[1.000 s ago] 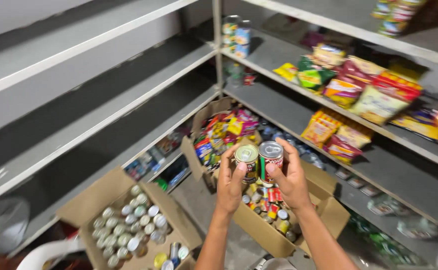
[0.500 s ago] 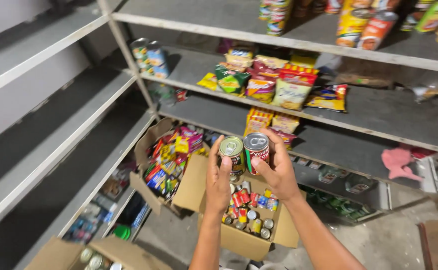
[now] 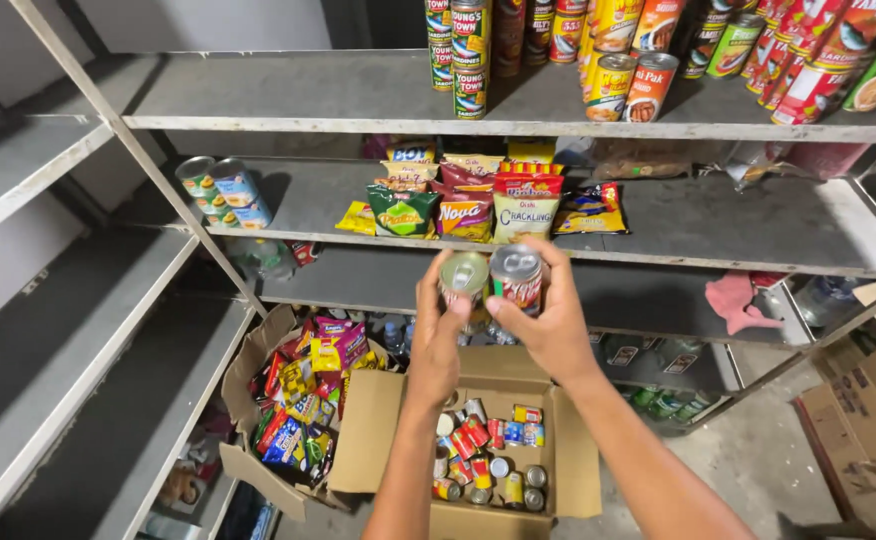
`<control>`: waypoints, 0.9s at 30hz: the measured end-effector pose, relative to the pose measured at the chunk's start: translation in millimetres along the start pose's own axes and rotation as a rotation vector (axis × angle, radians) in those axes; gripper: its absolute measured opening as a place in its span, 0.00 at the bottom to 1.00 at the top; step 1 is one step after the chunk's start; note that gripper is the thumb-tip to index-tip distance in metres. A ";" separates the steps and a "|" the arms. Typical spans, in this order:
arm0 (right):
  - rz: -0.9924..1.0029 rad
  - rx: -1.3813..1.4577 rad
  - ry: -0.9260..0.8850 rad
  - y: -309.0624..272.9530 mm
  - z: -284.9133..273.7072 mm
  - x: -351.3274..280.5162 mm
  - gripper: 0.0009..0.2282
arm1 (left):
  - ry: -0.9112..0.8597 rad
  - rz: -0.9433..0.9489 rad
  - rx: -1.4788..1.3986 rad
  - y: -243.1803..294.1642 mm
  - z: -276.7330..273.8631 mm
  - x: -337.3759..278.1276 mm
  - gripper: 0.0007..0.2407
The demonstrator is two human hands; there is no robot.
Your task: Picking up canned goods from boxes on the floor and organizing them onto grocery store shelves.
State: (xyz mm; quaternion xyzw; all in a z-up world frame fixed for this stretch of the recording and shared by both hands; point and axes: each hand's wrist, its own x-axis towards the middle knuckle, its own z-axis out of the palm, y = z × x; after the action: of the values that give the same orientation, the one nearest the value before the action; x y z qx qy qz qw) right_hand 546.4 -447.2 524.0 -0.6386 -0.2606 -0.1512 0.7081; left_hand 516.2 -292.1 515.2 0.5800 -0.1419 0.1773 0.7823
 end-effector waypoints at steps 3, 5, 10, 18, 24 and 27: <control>-0.028 -0.068 0.046 7.9 14.7 21.5 0.33 | -0.032 0.064 0.239 -5.9 -18.2 31.0 0.29; -0.036 -0.062 0.078 13.6 27.9 37.6 0.32 | -0.073 0.121 0.191 -5.4 -28.1 51.8 0.29; -0.087 -0.116 0.171 25.1 56.0 84.7 0.27 | -0.161 0.183 0.137 -4.7 -52.9 112.0 0.30; -0.128 -0.189 0.337 57.4 94.2 164.3 0.24 | -0.215 0.235 0.228 -9.0 -90.8 207.4 0.29; -0.207 -0.223 0.428 83.0 109.6 228.9 0.25 | -0.166 0.297 0.331 -25.6 -103.9 287.1 0.27; -0.239 -0.200 0.450 104.9 106.3 246.1 0.26 | -0.149 0.424 0.412 -42.0 -104.9 316.9 0.28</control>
State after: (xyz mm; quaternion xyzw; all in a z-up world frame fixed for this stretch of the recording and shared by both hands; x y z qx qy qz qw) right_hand 786.5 -299.0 580.9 -0.6202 -0.1540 -0.3969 0.6589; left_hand 820.7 -167.0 584.6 0.6952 -0.2777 0.3186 0.5815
